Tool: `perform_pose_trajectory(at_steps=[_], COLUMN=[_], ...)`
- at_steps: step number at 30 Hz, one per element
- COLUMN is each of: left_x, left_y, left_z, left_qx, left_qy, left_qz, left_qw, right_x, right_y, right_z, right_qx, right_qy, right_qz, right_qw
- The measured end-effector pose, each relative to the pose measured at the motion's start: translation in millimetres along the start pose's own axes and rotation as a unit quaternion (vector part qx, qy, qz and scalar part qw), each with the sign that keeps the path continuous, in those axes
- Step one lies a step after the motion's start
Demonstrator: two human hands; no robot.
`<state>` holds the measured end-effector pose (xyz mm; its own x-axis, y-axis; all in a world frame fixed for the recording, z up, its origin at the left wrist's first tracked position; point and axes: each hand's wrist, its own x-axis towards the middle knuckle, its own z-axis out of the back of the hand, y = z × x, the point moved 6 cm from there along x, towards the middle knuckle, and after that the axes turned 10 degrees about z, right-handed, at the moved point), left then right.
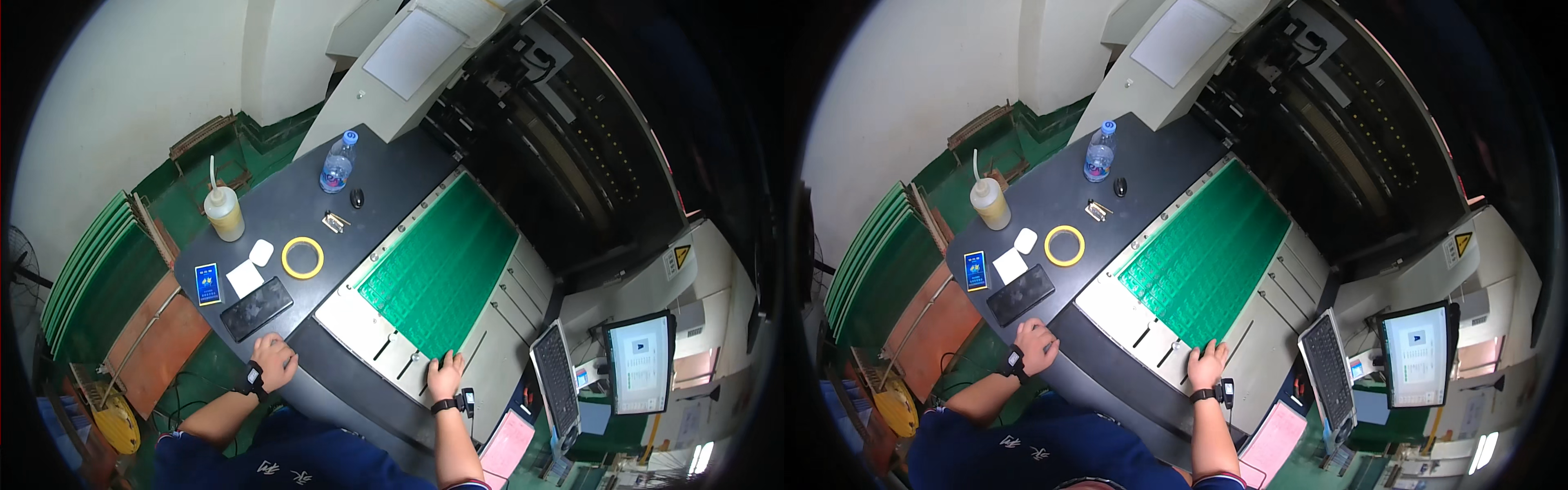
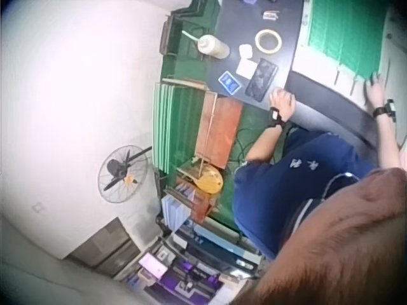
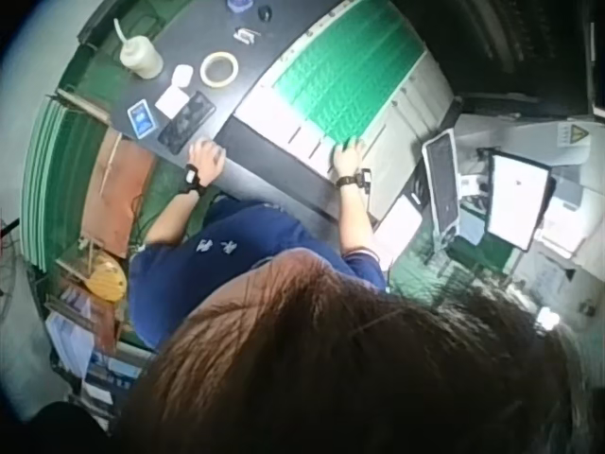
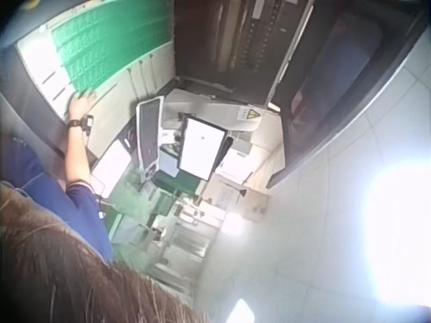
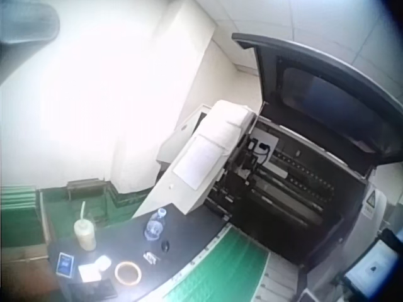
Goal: Operating an industrial printer/exposure unit by loading sheets of printed circuit boards, interacting with a computer interface, and organizing the processed sheets into racks.
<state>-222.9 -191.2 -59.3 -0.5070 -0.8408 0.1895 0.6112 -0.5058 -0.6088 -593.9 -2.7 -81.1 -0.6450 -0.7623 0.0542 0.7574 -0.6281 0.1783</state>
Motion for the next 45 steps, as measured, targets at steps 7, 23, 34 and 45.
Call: perform_pose_trajectory(at_steps=[7,23,34,45], left_x=[3,15,63,77], left_y=[-9,-2,53,37], left_z=[7,10,41,35], left_qx=[0.012,-0.017,0.143,0.139], left_qy=[-0.004,0.042,0.003,-0.023], left_qz=[-0.004,-0.013,0.069,0.037], left_qw=[1.0,0.999,0.987,0.989], right_x=[9,-68,-232,-256], right_y=[-8,-35,-56,-73], right_z=[13,24,35,41], right_qx=[-0.004,0.137,0.071,0.046], right_qy=[0.028,-0.042,-0.132,-0.21], right_qz=[0.073,0.082,-0.019,-0.093], right_qw=[0.997,0.986,0.989,0.972])
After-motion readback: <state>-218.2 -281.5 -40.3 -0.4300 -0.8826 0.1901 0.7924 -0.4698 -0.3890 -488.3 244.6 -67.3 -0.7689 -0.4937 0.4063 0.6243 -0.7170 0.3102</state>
